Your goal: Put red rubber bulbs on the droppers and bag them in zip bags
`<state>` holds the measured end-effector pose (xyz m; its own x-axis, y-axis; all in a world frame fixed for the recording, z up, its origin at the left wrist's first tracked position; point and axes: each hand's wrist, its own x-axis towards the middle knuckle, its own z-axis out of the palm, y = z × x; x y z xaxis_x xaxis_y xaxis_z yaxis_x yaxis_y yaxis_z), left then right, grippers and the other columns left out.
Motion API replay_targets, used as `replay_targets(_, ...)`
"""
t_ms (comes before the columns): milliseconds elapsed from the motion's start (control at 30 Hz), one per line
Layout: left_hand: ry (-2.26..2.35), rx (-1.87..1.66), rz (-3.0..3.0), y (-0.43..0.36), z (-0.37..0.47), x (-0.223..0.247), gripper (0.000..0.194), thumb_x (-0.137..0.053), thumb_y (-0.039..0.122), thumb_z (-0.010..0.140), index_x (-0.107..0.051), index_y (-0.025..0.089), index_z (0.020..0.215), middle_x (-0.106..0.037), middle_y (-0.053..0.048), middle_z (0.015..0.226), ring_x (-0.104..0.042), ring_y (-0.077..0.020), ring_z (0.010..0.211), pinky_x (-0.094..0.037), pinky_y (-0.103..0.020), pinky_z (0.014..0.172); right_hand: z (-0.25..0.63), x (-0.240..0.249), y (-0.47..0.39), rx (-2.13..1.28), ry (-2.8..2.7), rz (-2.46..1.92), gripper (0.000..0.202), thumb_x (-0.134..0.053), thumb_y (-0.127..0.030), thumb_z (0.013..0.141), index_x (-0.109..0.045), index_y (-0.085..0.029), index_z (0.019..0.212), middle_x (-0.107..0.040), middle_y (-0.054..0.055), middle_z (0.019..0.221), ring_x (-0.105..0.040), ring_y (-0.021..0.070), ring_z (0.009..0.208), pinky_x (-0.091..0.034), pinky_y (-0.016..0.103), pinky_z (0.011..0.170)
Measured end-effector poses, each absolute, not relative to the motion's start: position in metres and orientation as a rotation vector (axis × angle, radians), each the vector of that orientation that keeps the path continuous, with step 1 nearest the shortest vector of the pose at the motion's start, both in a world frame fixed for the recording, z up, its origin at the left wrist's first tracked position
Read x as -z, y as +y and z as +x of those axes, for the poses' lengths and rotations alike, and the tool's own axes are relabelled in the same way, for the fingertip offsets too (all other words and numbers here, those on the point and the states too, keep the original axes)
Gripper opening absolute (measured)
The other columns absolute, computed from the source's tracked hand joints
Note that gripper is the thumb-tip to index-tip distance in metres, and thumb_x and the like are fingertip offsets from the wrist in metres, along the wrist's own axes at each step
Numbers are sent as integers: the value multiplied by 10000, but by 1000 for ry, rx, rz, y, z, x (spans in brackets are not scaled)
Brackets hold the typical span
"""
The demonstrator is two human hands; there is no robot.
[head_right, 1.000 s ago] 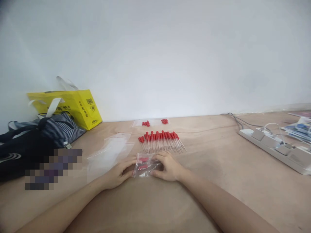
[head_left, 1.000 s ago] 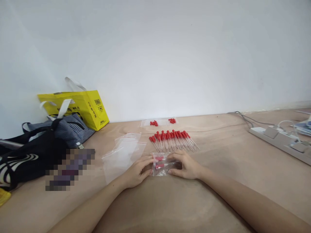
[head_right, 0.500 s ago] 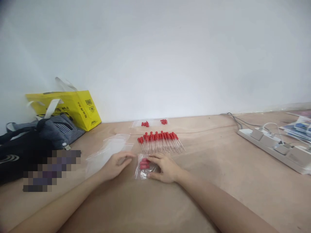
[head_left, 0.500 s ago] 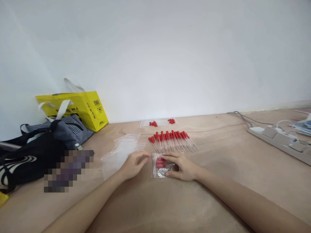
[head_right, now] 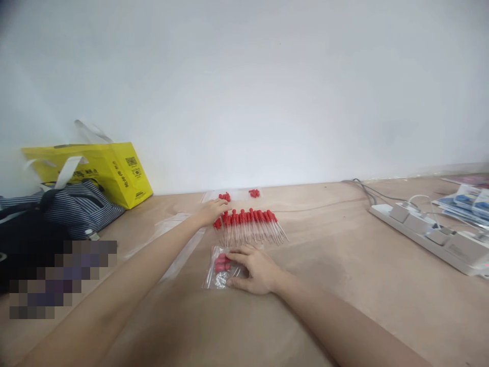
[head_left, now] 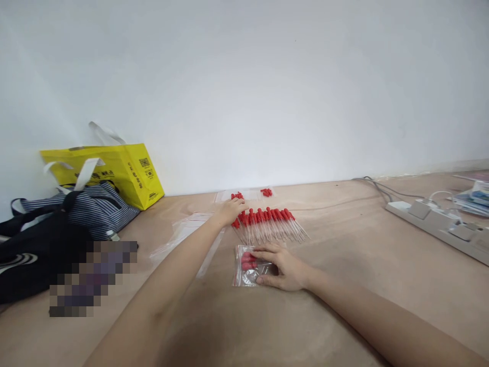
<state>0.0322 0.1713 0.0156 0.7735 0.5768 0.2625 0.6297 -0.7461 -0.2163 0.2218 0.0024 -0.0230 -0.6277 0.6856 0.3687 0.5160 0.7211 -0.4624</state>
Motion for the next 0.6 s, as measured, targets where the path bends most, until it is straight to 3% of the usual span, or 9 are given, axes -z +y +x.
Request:
replay_targets(167, -885, 194, -2665, 177, 31, -19, 207, -469, 51, 773, -611, 173, 862, -582, -76, 1020, -527, -171, 942, -390, -295, 814, 222, 22, 2, -425, -2405, -932, 592, -555, -484, 728, -447, -195, 1233, -493, 110, 1204, -456, 241, 1078, -351, 398, 915)
replay_targets(367, -917, 220, -2616, 142, -21, -53, 194, -433, 163, 829, -589, 176, 943, -606, -83, 1007, -561, -182, 899, -420, -299, 789, 223, 23, 2, -431, -2398, -918, 592, -566, -469, 725, -438, -207, 1239, -486, 104, 1216, -453, 242, 1088, -356, 400, 911)
replay_targets(600, -1075, 660, -2529, 62, -113, -40, 278, -369, 358, 848, -592, 227, 950, -671, -40, 932, -625, -179, 835, -483, -281, 731, 223, 25, 3, -448, -2394, -928, 581, -567, -473, 724, -444, -226, 1234, -476, 94, 1226, -444, 241, 1101, -360, 401, 917)
